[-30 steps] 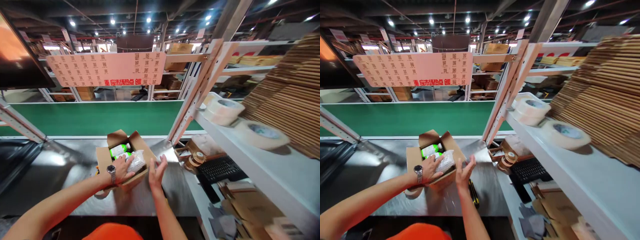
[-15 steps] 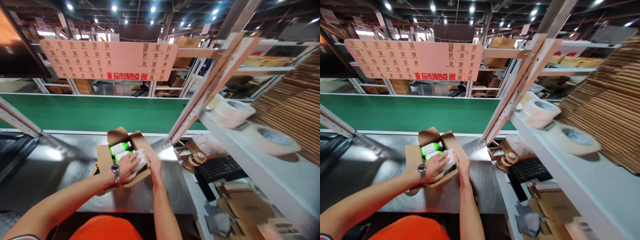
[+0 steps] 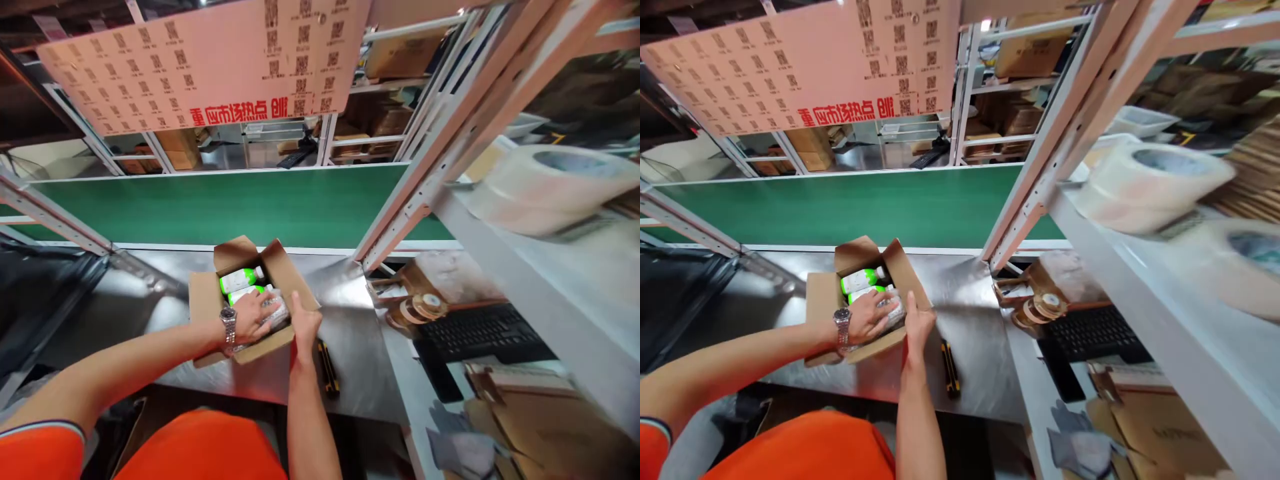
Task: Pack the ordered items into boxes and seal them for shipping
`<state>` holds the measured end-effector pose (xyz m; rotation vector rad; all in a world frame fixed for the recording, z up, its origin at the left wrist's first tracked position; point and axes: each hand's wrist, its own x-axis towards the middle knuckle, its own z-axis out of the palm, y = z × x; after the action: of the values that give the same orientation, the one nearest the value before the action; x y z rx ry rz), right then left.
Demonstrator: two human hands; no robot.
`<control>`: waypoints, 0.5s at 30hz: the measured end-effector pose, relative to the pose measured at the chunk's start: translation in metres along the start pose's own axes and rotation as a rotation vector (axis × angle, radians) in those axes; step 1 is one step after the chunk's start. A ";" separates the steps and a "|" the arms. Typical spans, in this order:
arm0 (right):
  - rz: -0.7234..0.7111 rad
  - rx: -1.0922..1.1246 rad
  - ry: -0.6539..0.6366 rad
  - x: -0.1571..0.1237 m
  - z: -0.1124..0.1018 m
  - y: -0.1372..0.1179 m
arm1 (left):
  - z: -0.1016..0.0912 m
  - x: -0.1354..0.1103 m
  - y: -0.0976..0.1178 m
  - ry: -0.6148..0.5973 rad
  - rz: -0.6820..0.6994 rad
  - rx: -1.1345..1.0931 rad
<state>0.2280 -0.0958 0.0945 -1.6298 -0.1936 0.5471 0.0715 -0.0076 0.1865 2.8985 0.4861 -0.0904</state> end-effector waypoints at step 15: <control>-0.624 -0.049 0.159 -0.114 -0.010 0.059 | 0.038 0.005 -0.034 0.202 0.093 -0.308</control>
<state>0.1222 -0.1628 0.0644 -1.5464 -0.5748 -0.0639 0.0645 0.0174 0.1424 2.6313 0.3598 0.2694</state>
